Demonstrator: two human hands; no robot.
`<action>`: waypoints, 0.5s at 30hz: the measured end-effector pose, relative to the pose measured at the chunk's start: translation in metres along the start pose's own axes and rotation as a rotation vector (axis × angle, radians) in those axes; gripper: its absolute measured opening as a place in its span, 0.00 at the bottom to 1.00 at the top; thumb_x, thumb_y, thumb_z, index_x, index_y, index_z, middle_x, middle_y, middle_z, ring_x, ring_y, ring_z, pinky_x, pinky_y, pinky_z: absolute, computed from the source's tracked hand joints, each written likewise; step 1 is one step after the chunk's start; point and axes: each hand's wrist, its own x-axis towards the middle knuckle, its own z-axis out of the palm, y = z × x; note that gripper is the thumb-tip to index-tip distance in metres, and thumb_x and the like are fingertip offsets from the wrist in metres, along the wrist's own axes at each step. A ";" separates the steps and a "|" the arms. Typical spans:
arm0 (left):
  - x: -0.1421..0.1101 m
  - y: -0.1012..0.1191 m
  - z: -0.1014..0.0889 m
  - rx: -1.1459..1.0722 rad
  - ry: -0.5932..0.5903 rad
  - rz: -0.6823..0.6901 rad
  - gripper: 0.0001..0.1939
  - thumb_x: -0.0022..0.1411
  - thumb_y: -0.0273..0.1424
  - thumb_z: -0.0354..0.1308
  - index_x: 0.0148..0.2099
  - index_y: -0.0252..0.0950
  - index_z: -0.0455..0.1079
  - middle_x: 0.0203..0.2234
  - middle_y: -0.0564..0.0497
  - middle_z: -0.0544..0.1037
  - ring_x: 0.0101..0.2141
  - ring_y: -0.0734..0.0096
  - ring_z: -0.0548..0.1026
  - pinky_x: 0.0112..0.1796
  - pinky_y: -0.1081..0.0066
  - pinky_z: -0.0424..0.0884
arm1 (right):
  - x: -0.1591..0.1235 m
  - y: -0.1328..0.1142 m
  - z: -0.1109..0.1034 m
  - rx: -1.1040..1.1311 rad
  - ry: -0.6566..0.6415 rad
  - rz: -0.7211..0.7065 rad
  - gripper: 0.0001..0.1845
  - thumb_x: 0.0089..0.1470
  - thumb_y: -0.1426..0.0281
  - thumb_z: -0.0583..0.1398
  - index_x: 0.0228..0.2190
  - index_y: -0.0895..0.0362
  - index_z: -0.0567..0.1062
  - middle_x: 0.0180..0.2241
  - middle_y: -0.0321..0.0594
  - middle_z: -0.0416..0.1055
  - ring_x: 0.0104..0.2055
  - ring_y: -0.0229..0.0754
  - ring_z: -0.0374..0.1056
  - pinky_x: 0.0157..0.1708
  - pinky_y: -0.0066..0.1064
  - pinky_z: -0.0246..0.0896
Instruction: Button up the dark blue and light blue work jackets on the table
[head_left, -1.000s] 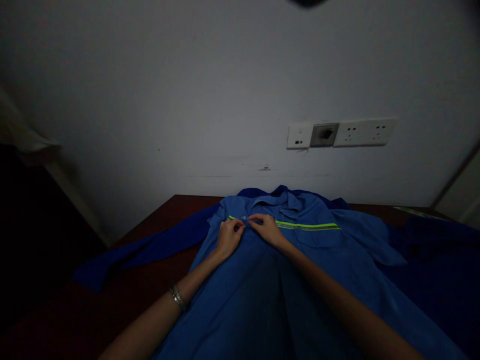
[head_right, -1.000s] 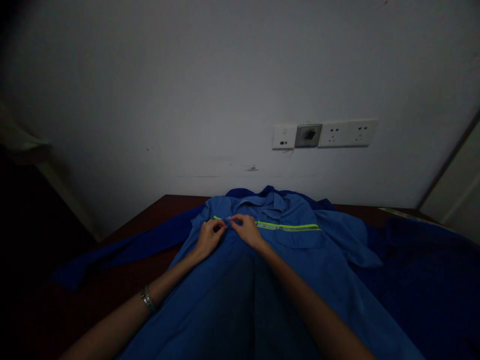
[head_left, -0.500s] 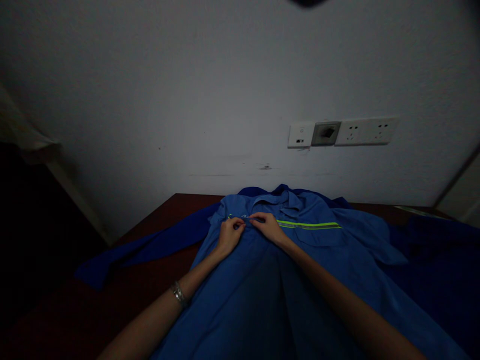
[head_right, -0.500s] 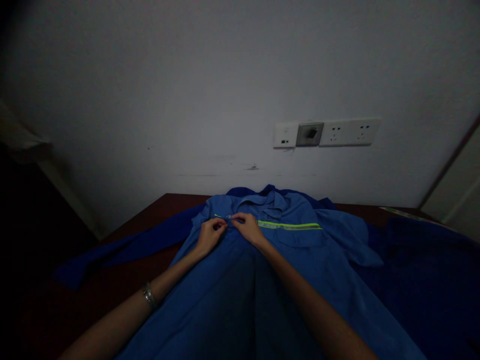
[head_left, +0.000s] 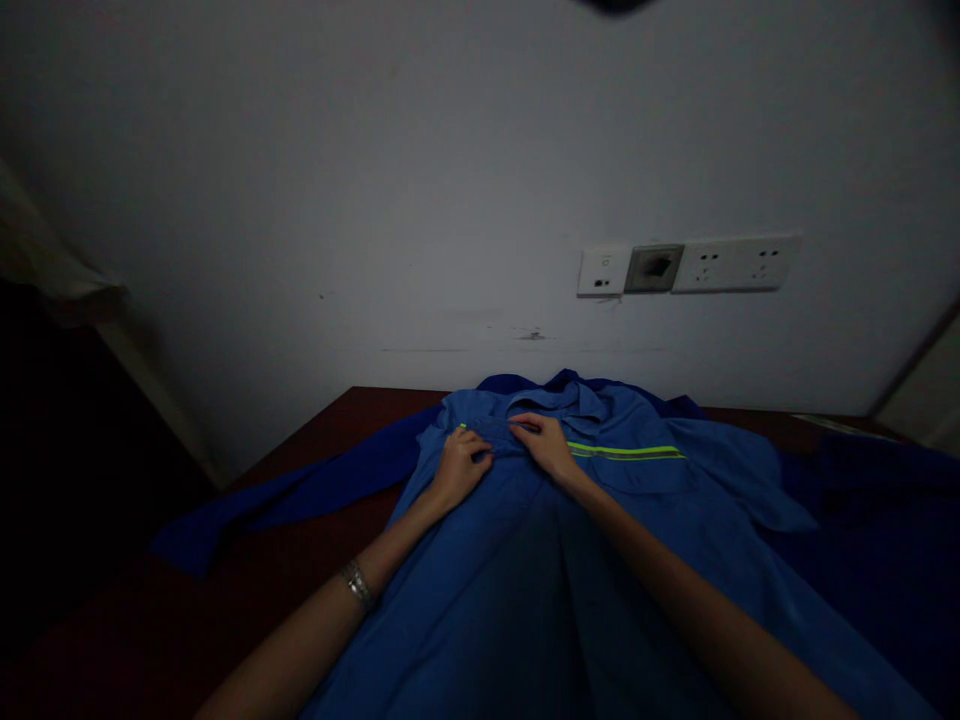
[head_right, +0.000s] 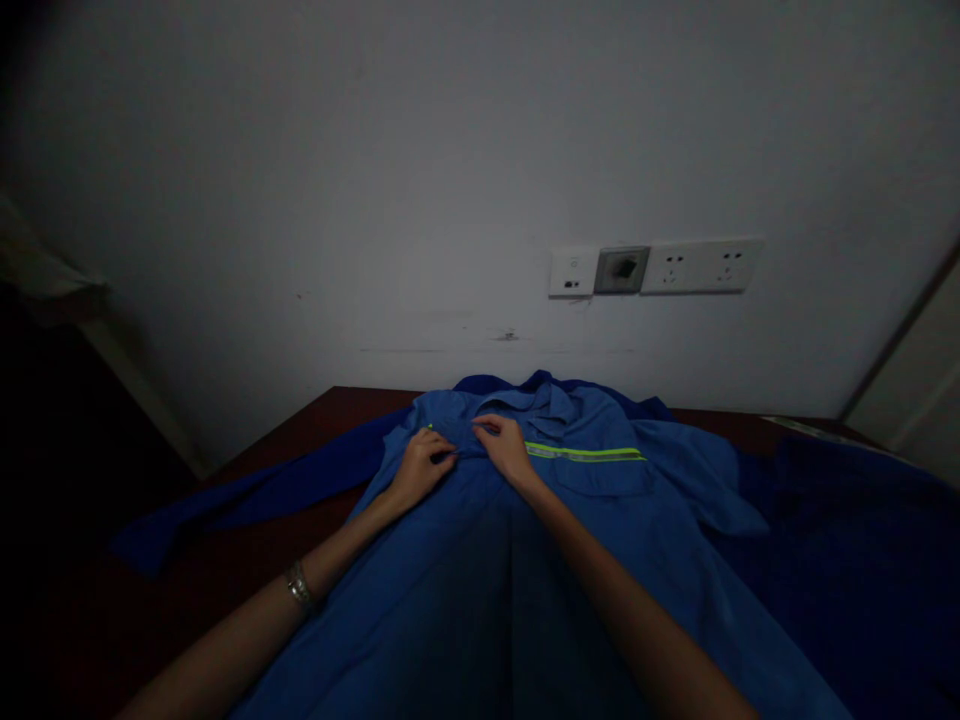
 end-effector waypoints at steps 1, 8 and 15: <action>0.001 0.000 0.001 -0.035 0.016 -0.031 0.07 0.53 0.27 0.56 0.33 0.36 0.75 0.31 0.49 0.76 0.37 0.68 0.69 0.45 0.66 0.61 | -0.001 -0.003 -0.001 -0.014 -0.003 -0.018 0.11 0.43 0.68 0.57 0.29 0.59 0.76 0.32 0.41 0.75 0.36 0.42 0.69 0.41 0.34 0.61; 0.006 -0.009 0.008 -0.185 0.049 -0.302 0.09 0.52 0.28 0.56 0.37 0.33 0.75 0.31 0.49 0.78 0.33 0.69 0.73 0.37 0.71 0.66 | -0.012 -0.019 0.005 -0.112 -0.052 -0.123 0.11 0.46 0.70 0.55 0.30 0.56 0.76 0.32 0.39 0.75 0.37 0.42 0.69 0.41 0.33 0.60; 0.002 -0.012 0.007 -0.034 0.102 -0.240 0.10 0.54 0.32 0.56 0.34 0.33 0.75 0.30 0.48 0.78 0.34 0.67 0.71 0.38 0.69 0.64 | -0.013 -0.006 0.014 -0.013 -0.165 -0.040 0.12 0.41 0.73 0.58 0.32 0.59 0.76 0.32 0.42 0.75 0.34 0.41 0.70 0.38 0.32 0.63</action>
